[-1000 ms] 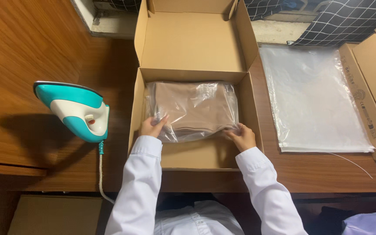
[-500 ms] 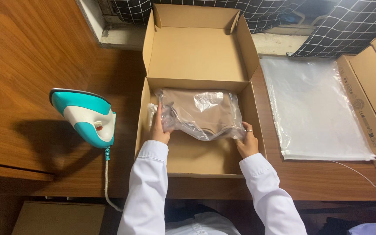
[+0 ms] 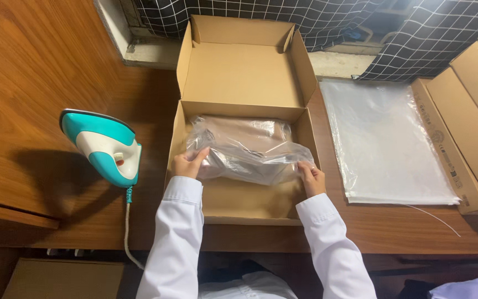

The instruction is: The person places a black shirt onto a green hanger and hangs it on a rack, then removes a tan shirt from a plastic bag inside a box and places it on a green hanger, hanging it on the rack alongside other garments.

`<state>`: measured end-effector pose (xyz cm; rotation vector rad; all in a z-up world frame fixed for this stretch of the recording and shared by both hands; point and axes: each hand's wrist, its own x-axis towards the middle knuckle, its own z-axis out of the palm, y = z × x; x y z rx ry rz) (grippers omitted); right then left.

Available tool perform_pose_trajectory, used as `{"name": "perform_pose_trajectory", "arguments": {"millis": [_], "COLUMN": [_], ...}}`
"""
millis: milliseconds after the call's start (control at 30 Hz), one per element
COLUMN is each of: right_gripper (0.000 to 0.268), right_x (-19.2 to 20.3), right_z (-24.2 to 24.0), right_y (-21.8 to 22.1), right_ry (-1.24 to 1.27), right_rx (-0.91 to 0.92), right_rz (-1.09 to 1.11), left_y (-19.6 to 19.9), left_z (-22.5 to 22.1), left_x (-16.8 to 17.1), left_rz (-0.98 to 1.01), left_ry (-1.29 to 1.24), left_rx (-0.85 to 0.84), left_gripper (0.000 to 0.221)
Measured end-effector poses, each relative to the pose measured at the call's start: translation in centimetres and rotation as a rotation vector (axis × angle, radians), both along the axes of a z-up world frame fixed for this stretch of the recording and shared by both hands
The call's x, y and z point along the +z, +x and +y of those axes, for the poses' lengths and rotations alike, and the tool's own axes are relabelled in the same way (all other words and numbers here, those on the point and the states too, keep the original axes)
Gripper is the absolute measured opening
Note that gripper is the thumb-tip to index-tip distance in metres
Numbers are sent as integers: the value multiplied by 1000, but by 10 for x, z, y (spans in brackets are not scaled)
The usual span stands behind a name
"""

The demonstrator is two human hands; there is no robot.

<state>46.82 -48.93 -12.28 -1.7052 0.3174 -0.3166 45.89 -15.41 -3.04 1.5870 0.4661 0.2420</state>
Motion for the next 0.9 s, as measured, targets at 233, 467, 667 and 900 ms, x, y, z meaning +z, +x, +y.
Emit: {"name": "perform_pose_trajectory", "arguments": {"millis": [233,467,667,900], "right_gripper": [38,55,37,50], "right_x": [159,136,114,135], "right_z": [36,-6,-25,-7], "right_y": [-50,-84,-88,-103], "right_ry": [755,467,336,450], "right_rx": [244,629,455,322], "right_rz": [77,187,146,57], "left_y": [-41,-72,-85,-86], "left_z": [15,52,56,47], "left_x": [82,73,47,27], "left_rz": [-27,40,34,69], "left_ry": [-324,-104,-207,-478], "left_rx": [-164,-659,-505,-114], "left_gripper": [31,59,45,64]}}
